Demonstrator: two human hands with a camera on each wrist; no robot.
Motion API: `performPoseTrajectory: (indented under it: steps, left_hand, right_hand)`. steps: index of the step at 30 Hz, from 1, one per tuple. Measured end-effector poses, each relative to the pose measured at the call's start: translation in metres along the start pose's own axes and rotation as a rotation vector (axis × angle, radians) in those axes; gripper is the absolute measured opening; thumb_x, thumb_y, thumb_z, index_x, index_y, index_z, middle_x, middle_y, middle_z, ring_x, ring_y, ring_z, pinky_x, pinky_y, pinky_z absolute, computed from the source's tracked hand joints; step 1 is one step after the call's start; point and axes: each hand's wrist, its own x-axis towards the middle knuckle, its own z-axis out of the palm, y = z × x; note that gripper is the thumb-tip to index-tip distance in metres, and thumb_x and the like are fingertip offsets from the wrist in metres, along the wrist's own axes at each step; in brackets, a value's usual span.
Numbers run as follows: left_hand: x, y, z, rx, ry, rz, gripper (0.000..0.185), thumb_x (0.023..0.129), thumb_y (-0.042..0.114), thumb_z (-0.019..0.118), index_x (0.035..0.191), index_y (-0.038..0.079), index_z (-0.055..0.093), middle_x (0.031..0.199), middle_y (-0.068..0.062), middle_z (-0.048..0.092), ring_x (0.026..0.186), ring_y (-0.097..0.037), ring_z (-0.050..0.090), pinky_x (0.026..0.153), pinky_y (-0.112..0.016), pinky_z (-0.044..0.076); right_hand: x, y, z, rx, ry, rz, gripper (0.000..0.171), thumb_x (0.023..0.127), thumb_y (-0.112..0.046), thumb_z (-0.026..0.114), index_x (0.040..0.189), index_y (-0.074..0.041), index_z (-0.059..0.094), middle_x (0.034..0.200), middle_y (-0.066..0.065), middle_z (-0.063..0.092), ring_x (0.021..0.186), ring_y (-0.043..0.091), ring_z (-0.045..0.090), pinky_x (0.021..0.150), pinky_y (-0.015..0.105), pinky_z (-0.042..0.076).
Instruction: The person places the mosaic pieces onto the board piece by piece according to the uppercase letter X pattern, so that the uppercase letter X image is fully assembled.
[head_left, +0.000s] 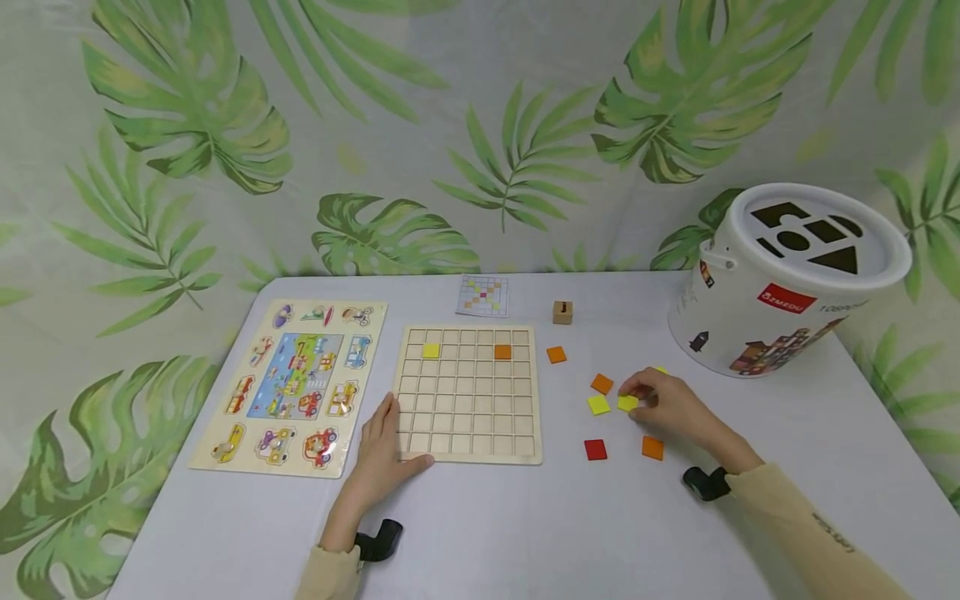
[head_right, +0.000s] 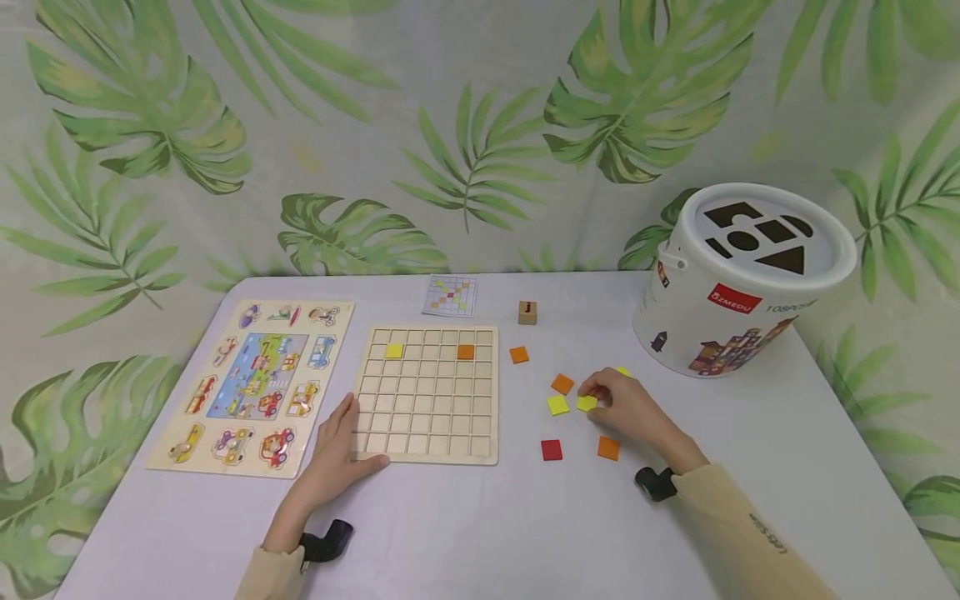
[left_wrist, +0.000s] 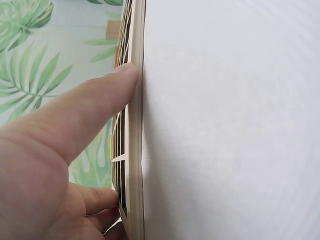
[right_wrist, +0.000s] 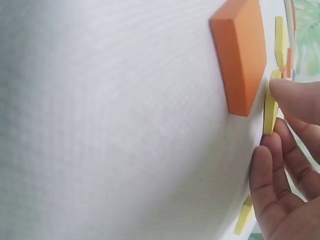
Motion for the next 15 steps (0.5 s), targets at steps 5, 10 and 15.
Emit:
performPoseTrajectory:
  steps: [5, 10, 15]
  left_hand:
    - [0.0, -0.001, 0.0, -0.001, -0.004, -0.007, 0.101, 0.079, 0.022, 0.079, 0.145, -0.016, 0.013, 0.154, -0.028, 0.007, 0.137, -0.045, 0.009, 0.108, -0.058, 0.013]
    - [0.0, 0.0, 0.0, 0.003, -0.005, -0.008, 0.101, 0.079, 0.022, 0.079, 0.145, -0.016, 0.013, 0.154, -0.028, 0.007, 0.137, -0.045, 0.009, 0.108, -0.058, 0.013]
    - [0.001, -0.001, 0.0, 0.005, -0.006, -0.005, 0.101, 0.08, 0.023, 0.079, 0.145, -0.016, 0.012, 0.154, -0.027, 0.007, 0.138, -0.044, 0.009, 0.108, -0.058, 0.014]
  right_hand:
    - [0.005, -0.006, 0.0, -0.015, 0.003, 0.006, 0.023, 0.079, 0.004, 0.072, 0.099, -0.002, 0.064, 0.095, 0.005, 0.06, 0.086, 0.024, 0.052, 0.08, 0.041, 0.05]
    - [0.015, -0.019, -0.002, -0.003, 0.019, -0.036, 0.022, 0.078, 0.004, 0.071, 0.099, -0.002, 0.066, 0.094, 0.005, 0.061, 0.087, 0.024, 0.053, 0.079, 0.039, 0.051]
    - [0.033, -0.041, 0.002, 0.04, 0.036, -0.1, 0.021, 0.079, 0.003, 0.071, 0.099, -0.002, 0.067, 0.096, 0.005, 0.063, 0.088, 0.023, 0.055, 0.078, 0.039, 0.051]
